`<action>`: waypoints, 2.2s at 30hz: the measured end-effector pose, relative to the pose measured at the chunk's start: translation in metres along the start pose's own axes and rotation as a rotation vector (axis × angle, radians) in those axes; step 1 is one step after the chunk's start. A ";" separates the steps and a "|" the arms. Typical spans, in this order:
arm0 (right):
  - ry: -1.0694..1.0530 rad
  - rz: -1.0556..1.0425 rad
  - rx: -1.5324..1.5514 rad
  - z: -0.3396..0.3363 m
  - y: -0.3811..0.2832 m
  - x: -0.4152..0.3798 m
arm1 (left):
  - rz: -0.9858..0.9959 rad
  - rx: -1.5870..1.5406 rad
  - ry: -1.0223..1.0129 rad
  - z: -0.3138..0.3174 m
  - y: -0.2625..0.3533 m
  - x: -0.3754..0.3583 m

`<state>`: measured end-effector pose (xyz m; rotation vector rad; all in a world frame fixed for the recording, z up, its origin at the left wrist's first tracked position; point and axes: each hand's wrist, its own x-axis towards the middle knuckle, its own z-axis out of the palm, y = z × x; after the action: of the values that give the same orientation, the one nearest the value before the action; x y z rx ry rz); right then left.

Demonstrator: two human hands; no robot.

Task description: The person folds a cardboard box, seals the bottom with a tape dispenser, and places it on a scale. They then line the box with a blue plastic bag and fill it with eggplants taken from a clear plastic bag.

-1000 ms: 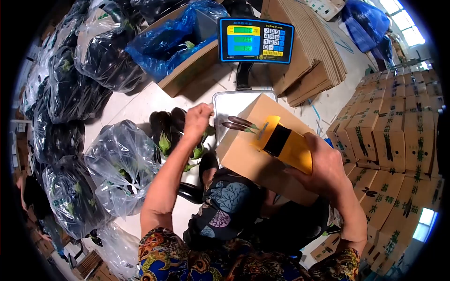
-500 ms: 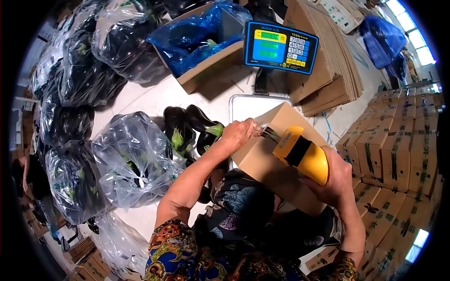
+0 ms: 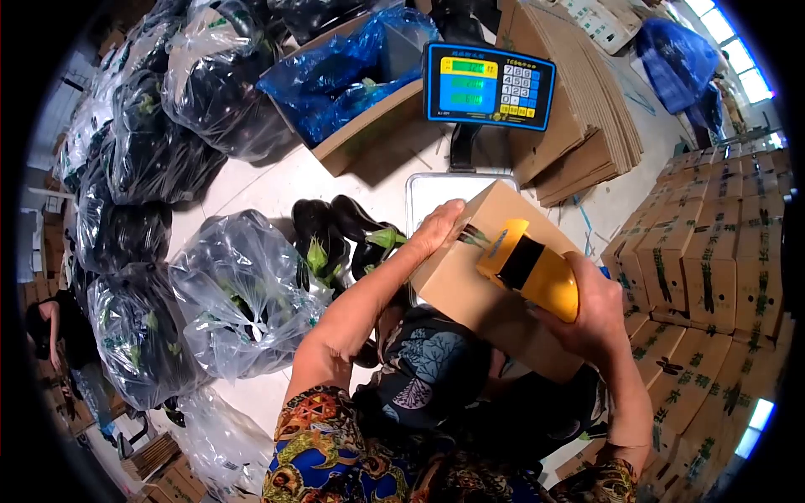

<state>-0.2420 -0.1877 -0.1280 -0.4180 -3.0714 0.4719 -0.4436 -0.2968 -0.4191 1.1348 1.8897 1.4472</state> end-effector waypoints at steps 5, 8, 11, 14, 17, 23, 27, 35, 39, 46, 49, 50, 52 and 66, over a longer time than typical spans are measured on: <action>0.053 -0.031 0.057 0.001 0.001 -0.004 | -0.380 -0.365 0.004 -0.040 0.112 0.019; 0.117 -0.077 0.125 0.003 0.001 -0.005 | 0.022 0.070 -0.040 -0.051 0.182 0.020; 0.105 -0.080 0.122 0.007 0.003 -0.003 | -0.040 0.386 -0.034 -0.041 0.179 0.023; -0.058 -0.051 0.133 -0.008 0.002 -0.003 | -0.107 0.573 -0.105 -0.044 0.193 0.021; -0.067 -0.062 0.111 -0.019 0.012 -0.016 | -0.230 0.783 -0.084 -0.039 0.214 0.022; 0.080 -0.028 0.036 -0.034 0.071 -0.111 | -0.151 0.984 -0.021 -0.033 0.202 0.020; 0.061 0.113 0.035 -0.027 0.098 -0.169 | -0.095 0.921 -0.012 -0.033 0.198 0.021; 0.132 0.085 0.189 0.014 0.135 -0.207 | -0.007 0.822 0.001 -0.035 0.194 0.021; 0.152 0.066 0.257 0.041 0.150 -0.211 | 0.007 0.783 0.002 -0.035 0.196 0.021; 0.139 0.204 0.430 0.134 0.186 -0.239 | 0.063 0.740 0.002 -0.034 0.198 0.021; -0.028 0.404 0.341 0.162 0.200 -0.258 | 0.055 0.717 0.000 -0.032 0.207 0.021; -0.081 0.443 0.306 0.172 0.206 -0.271 | 0.038 0.711 -0.006 -0.032 0.207 0.020; -0.193 0.529 0.243 0.178 0.206 -0.287 | 0.021 0.716 -0.003 -0.030 0.210 0.019; -0.354 0.268 -0.510 0.167 0.142 -0.126 | 0.121 0.792 -0.098 -0.043 0.190 0.023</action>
<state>-0.0913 -0.1392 -0.3256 -0.8417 -3.4736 -0.2925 -0.4303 -0.2832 -0.2236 1.6409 2.4257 0.6507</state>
